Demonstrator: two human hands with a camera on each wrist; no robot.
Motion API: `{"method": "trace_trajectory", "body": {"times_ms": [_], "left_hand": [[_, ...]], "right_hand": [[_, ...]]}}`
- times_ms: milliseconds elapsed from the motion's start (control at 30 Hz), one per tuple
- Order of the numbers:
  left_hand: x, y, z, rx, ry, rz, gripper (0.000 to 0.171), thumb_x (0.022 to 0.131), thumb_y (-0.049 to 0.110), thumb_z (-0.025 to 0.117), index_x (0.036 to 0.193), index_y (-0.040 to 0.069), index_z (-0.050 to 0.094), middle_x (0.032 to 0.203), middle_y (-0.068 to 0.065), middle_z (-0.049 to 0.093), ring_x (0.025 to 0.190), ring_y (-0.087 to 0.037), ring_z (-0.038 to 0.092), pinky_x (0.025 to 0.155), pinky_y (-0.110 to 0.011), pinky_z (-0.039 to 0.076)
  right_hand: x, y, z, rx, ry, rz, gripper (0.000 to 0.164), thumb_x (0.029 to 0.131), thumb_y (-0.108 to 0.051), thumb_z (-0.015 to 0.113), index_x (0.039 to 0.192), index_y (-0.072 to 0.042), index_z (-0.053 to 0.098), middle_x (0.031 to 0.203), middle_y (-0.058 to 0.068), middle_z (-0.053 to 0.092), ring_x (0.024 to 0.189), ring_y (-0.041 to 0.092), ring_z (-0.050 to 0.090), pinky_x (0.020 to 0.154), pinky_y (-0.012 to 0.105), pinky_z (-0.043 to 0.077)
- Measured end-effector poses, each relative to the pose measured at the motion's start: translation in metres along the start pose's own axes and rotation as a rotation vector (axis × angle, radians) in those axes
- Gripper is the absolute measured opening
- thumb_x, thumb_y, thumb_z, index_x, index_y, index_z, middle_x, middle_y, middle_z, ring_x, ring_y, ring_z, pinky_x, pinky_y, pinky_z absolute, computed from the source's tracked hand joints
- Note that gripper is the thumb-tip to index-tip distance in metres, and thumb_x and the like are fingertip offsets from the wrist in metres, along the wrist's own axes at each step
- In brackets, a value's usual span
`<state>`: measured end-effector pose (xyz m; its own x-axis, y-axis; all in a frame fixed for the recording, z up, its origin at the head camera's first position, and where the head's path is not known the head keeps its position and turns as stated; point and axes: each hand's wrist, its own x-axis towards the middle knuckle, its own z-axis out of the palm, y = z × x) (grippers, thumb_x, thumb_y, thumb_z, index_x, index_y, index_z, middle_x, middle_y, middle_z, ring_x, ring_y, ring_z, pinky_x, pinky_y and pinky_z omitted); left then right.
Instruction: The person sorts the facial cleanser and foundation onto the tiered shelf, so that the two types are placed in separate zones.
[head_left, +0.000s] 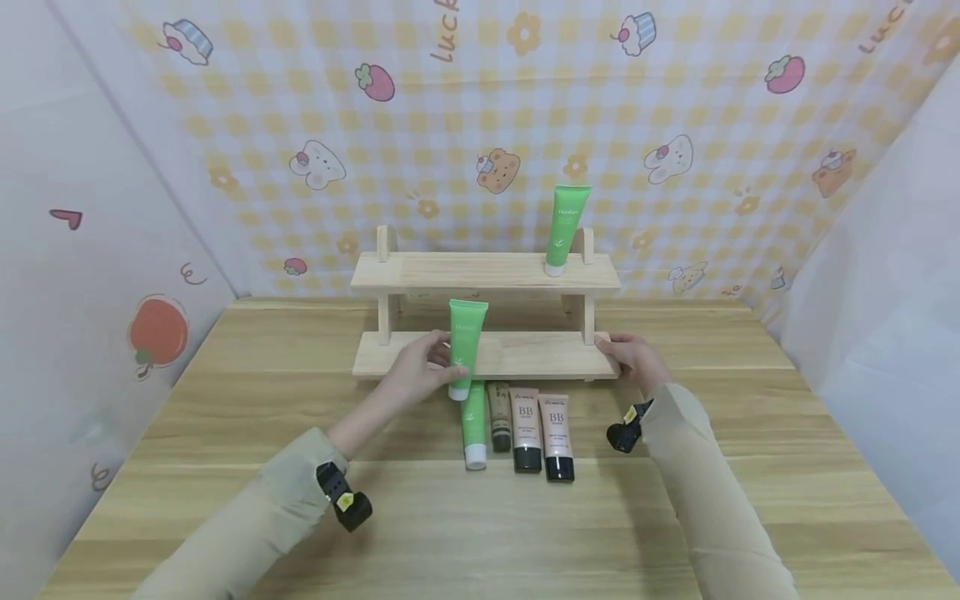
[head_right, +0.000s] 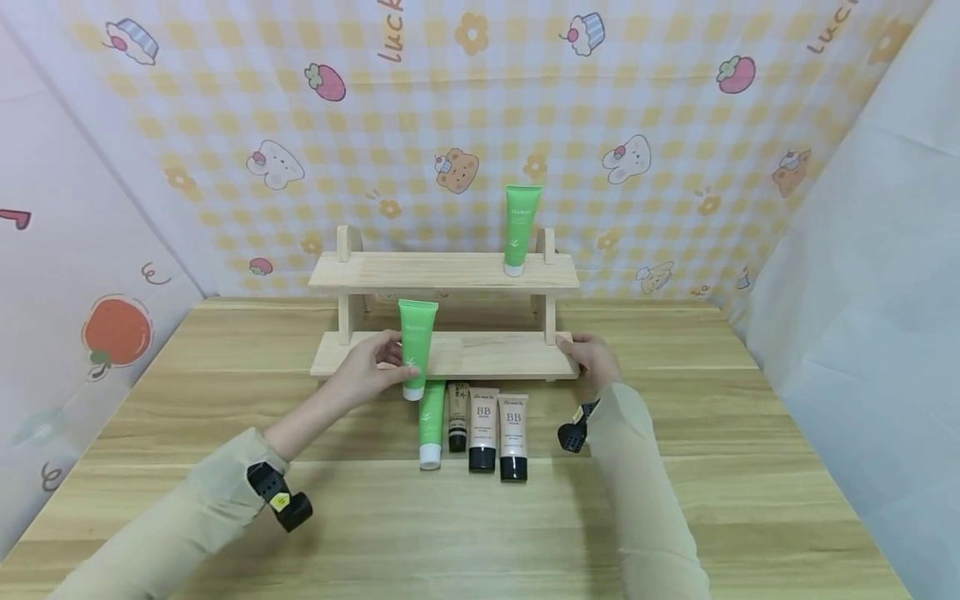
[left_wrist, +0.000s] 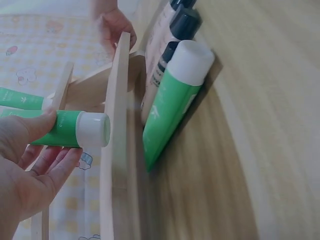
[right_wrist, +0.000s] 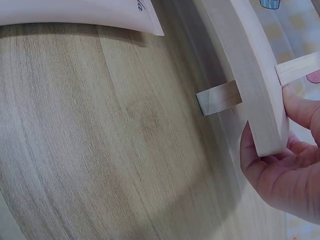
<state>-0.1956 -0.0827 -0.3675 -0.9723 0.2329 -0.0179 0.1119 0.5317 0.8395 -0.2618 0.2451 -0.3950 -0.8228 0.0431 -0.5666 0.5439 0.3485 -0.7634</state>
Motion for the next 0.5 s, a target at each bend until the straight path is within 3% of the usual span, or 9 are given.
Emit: {"method": "trace_trajectory", "body": {"times_ms": [333,500], "left_hand": [[0.014,0.013,-0.001,-0.001,0.028,0.04,0.047,0.079,0.017,0.07,0.12,0.003,0.051,0.104,-0.013,0.062,0.1,-0.026,0.059,0.084,-0.035,0.053],[0.022,0.017,-0.004,-0.002,0.043,0.044,0.049,0.08,0.018,0.07,0.122,0.004,0.05,0.107,-0.012,0.062,0.101,-0.026,0.058,0.088,-0.037,0.05]], "right_hand": [[0.001,0.002,-0.002,-0.042,0.001,-0.005,0.068,0.094,-0.037,0.046,0.144,-0.002,0.017,0.147,0.021,0.028,0.133,0.032,0.033,0.111,0.04,0.03],[0.003,0.004,-0.002,-0.01,-0.008,-0.018,0.068,0.094,-0.035,0.046,0.144,-0.001,0.016,0.146,0.022,0.028,0.133,0.033,0.032,0.111,0.04,0.03]]}}
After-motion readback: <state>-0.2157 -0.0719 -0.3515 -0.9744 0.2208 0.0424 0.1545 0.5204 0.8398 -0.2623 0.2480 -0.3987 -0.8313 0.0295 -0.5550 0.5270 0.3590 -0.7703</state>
